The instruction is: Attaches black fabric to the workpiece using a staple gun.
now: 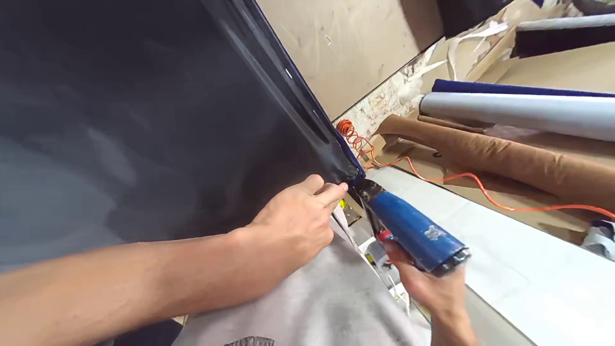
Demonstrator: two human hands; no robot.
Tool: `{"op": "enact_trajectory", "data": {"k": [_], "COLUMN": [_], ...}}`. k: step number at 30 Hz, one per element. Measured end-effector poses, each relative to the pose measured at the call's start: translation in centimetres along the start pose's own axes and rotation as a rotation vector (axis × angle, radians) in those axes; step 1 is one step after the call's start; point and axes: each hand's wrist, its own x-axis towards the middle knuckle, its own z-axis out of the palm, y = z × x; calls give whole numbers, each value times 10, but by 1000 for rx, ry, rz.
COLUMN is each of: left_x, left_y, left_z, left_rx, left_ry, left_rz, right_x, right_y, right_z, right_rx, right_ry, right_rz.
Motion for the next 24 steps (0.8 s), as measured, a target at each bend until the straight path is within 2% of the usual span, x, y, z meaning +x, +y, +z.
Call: {"op": "enact_trajectory", "data": {"k": [8,16,20,24], "left_x": [-1,-1,-3,-12], "left_y": [0,0,-1,5], "left_z": [0,1,4,5], "left_rx": [14,-20,-121,-198], "left_ry": [4,10,45,58], "left_rz": [-4,2,-14,-81], "right_x": [8,5,-3,15], "right_y": [-2,-12,-5,7], "right_z": [2,4,-14,-46], "right_rx": [-127,-178,75,169], "right_ry": [-54,-69,105,184], "right_rz": [-71,-1,74,13]}}
